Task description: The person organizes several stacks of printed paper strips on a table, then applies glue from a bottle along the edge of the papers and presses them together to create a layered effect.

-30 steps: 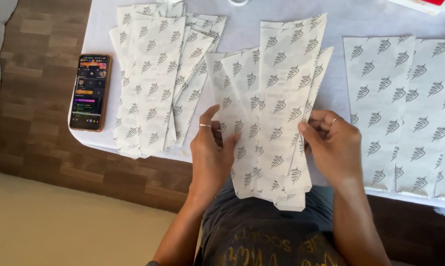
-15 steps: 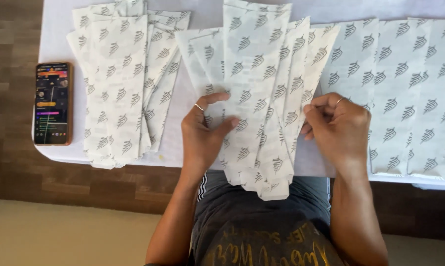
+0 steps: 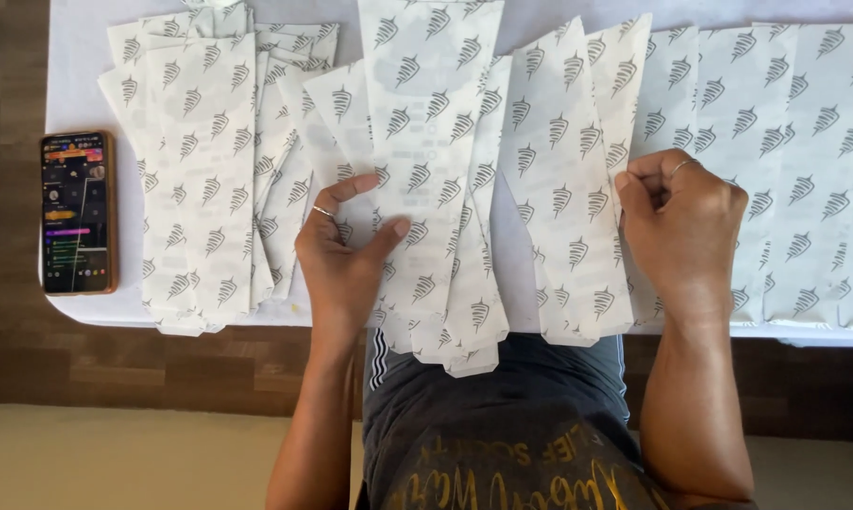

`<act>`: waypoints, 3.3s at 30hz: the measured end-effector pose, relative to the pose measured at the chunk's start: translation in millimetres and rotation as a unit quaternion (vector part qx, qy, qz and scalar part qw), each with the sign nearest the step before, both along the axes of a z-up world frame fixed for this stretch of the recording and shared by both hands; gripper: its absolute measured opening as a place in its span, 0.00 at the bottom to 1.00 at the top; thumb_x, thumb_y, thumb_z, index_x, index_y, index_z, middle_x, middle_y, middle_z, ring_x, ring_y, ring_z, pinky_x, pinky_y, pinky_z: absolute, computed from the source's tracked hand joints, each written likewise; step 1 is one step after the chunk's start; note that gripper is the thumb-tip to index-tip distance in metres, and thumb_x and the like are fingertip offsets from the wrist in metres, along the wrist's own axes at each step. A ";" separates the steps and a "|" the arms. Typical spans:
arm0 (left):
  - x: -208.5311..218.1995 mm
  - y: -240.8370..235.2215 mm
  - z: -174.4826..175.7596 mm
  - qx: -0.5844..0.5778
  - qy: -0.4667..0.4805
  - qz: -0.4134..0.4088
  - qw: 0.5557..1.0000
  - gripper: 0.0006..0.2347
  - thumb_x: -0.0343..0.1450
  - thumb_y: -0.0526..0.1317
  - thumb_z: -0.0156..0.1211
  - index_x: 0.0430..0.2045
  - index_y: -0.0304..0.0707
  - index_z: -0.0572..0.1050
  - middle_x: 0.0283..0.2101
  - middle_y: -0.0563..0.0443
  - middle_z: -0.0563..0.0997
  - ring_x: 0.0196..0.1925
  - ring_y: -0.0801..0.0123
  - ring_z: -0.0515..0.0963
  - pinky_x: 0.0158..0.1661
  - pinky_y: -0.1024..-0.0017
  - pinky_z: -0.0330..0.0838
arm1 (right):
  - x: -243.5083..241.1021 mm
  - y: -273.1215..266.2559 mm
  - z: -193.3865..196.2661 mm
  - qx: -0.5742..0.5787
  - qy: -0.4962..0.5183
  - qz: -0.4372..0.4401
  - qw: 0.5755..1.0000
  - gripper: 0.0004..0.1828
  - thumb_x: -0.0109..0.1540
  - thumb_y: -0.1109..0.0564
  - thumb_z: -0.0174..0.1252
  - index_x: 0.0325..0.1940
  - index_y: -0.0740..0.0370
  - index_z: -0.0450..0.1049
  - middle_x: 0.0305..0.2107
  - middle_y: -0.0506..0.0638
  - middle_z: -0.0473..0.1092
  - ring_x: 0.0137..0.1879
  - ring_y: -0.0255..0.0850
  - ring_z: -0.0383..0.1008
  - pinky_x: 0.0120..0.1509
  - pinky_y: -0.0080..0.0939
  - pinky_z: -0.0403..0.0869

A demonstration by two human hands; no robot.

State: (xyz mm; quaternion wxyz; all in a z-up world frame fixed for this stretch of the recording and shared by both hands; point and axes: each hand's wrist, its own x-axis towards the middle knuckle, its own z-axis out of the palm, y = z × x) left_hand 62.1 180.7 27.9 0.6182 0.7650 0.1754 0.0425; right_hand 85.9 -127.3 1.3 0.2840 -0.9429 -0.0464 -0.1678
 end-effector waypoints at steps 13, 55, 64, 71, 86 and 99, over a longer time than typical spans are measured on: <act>-6.8 6.6 -22.2 0.535 -0.143 0.069 0.830 0.30 0.63 0.29 0.80 0.59 0.32 0.70 0.62 0.25 0.61 0.57 0.38 0.66 0.50 0.44 0.68 | -3.9 25.4 22.0 0.231 0.103 -0.035 0.967 0.05 0.72 0.66 0.59 0.42 0.69 0.71 0.22 0.50 0.71 0.22 0.35 0.70 0.28 0.31 0.74; -47.7 -37.0 -7.3 0.356 -0.382 -0.099 0.847 0.10 0.73 0.35 0.65 0.23 0.27 0.77 0.33 0.35 0.80 0.38 0.44 0.82 0.37 0.55 0.79 | -19.9 36.9 22.2 -0.013 -0.089 0.103 0.991 0.07 0.73 0.76 0.71 0.54 0.80 0.80 0.44 0.68 0.73 0.36 0.49 0.75 0.39 0.44 0.74; -8.8 25.2 -35.3 0.391 -0.078 0.048 0.916 0.35 0.70 0.51 0.69 0.55 0.07 0.64 0.47 0.27 0.70 0.50 0.38 0.72 0.51 0.53 0.72 | -12.6 171.1 -1.0 -0.051 0.026 0.192 0.980 0.49 0.61 0.48 0.71 0.72 0.81 0.54 0.55 0.66 0.64 0.57 0.62 0.62 0.63 0.59 0.69; 9.5 22.6 -40.6 0.277 -0.021 0.062 0.959 0.17 0.66 0.48 0.69 0.22 0.34 0.69 0.60 0.33 0.76 0.45 0.38 0.78 0.47 0.50 0.69 | 3.2 188.8 -3.8 -0.032 0.061 0.125 0.990 0.53 0.57 0.49 0.75 0.73 0.82 0.55 0.51 0.66 0.64 0.58 0.65 0.62 0.64 0.61 0.65; 8.6 46.2 -49.5 0.138 -0.135 0.051 0.980 0.15 0.77 0.37 0.52 0.22 0.24 0.75 0.16 0.45 0.70 0.21 0.70 0.72 0.22 0.69 0.64 | 31.5 190.6 7.2 0.212 0.177 0.058 0.959 0.12 0.56 0.65 0.73 0.40 0.69 0.78 0.24 0.56 0.77 0.23 0.39 0.78 0.20 0.34 0.74; -8.8 131.6 -20.0 0.109 -0.162 0.102 0.975 0.15 0.78 0.35 0.58 0.17 0.34 0.70 0.12 0.55 0.64 0.18 0.78 0.61 0.22 0.81 0.56 | -11.7 143.7 32.4 0.058 0.094 0.055 0.992 0.09 0.59 0.70 0.71 0.38 0.77 0.77 0.20 0.60 0.74 0.22 0.48 0.76 0.26 0.41 0.75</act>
